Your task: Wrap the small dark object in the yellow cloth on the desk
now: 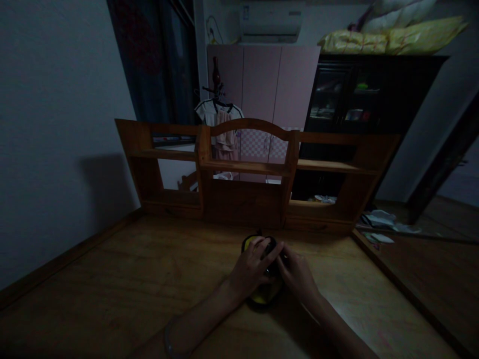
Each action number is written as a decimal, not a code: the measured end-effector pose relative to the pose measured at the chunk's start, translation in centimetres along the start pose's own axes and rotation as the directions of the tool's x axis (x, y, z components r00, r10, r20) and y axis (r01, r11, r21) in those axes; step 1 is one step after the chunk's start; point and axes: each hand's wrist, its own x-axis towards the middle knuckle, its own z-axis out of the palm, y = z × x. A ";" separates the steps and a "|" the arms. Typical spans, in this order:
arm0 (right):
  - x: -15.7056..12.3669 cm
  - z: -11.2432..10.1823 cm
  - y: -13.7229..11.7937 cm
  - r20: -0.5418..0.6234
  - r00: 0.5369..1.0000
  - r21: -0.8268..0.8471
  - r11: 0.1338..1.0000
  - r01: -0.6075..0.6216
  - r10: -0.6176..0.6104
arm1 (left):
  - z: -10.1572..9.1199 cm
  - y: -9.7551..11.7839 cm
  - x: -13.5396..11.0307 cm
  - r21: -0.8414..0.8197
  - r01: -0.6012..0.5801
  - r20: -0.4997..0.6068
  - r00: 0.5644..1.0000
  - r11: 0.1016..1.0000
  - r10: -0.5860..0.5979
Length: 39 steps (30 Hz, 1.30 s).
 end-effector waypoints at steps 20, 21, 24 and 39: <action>0.2 -0.5 -0.3 0.000 1.000 -0.024 1.000 0.003 -0.003 | 0.0 -0.1 -0.1 0.052 0.002 -0.025 1.000 0.999 -0.001; 0.2 -0.6 -0.3 -0.003 1.000 -0.023 1.000 0.005 -0.005 | -0.1 -0.1 -0.1 0.060 -0.004 -0.033 0.999 0.998 0.006; 0.3 -0.6 -0.3 -0.005 1.000 -0.034 0.999 0.001 -0.001 | -0.2 -0.1 0.0 0.093 -0.018 -0.043 0.999 0.996 0.022; 0.4 -0.5 0.9 0.105 0.994 0.214 0.976 -0.041 0.019 | -0.7 0.4 0.2 0.111 0.027 -0.060 0.998 0.993 -0.021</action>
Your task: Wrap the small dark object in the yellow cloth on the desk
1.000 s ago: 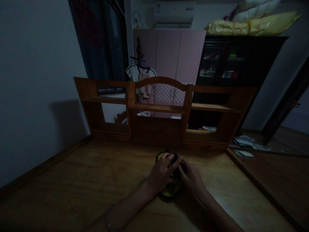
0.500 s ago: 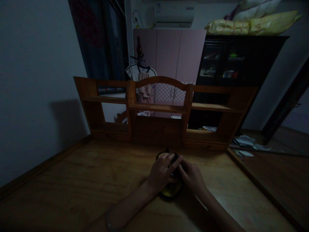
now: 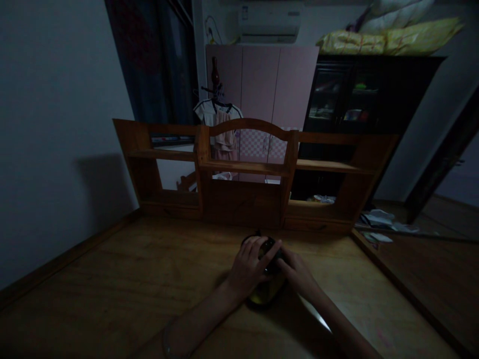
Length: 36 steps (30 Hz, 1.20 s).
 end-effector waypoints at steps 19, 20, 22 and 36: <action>-0.2 0.7 -0.7 -0.134 0.991 -0.053 0.999 0.007 -0.015 | 0.0 0.0 0.1 0.017 -0.079 0.032 0.996 0.997 0.078; -0.2 0.6 -0.8 -0.138 0.990 -0.055 0.998 0.009 -0.017 | 0.0 0.0 0.1 0.012 -0.076 0.035 0.997 0.997 0.076; -0.2 0.4 -1.1 -0.130 0.991 -0.048 0.999 0.012 -0.018 | -0.1 0.1 0.1 -0.005 -0.070 0.043 0.997 0.998 0.070; 0.8 1.0 -0.3 0.109 0.951 0.506 0.808 -0.303 0.288 | -0.1 0.3 0.1 -0.193 0.181 0.057 0.983 0.964 -0.174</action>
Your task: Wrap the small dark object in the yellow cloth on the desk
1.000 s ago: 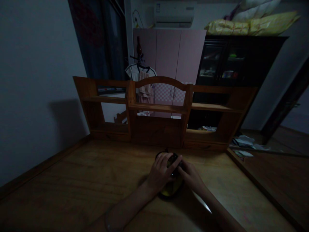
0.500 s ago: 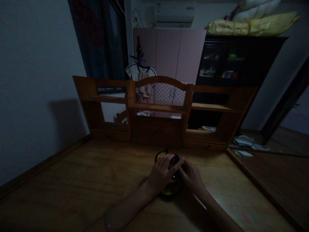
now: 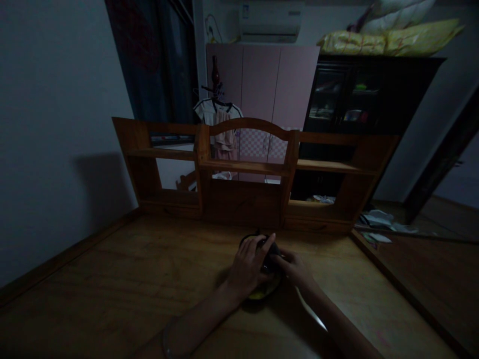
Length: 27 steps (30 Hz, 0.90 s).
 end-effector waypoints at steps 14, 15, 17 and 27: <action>-1.1 -0.2 -1.6 0.303 0.948 0.441 0.868 -0.228 0.095 | 0.3 -0.5 0.1 -0.153 0.015 -0.211 0.976 0.988 -0.048; -1.1 -0.3 -1.5 0.311 0.946 0.439 0.870 -0.226 0.089 | 0.3 -0.5 0.1 -0.161 0.013 -0.218 0.975 0.987 -0.048; -1.2 -0.5 -1.6 0.341 0.937 0.426 0.877 -0.222 0.072 | 0.2 -0.5 0.1 -0.183 0.006 -0.234 0.971 0.983 -0.050; -1.4 -0.5 -2.2 0.314 0.949 0.376 0.913 -0.157 0.034 | -0.1 -0.5 0.3 -0.377 0.098 -0.203 0.961 0.921 -0.186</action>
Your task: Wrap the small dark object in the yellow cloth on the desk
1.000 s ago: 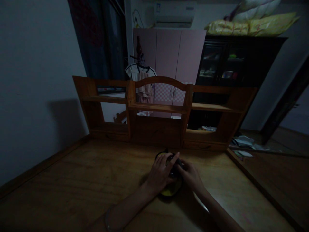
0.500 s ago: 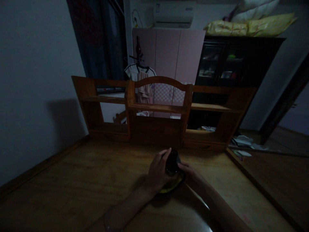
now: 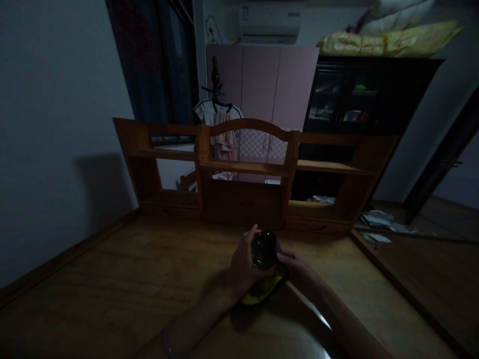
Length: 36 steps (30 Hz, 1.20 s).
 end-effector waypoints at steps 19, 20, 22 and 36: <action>0.3 0.3 1.4 -0.140 0.927 -0.703 0.694 0.155 -0.348 | -0.7 -0.7 0.0 0.395 -0.483 0.303 0.871 0.782 0.386; 0.2 0.2 1.7 -0.153 0.913 -0.721 0.674 0.159 -0.379 | -0.7 -0.6 0.0 0.419 -0.515 0.317 0.855 0.747 0.411; 0.2 0.0 2.3 -0.181 0.886 -0.739 0.654 0.163 -0.426 | -0.8 -0.3 0.0 0.460 -0.563 0.331 0.826 0.687 0.455; 0.0 0.1 1.8 -0.130 0.848 -0.774 0.587 0.237 -0.514 | -0.4 0.5 0.1 0.446 -0.558 0.373 0.827 0.700 0.421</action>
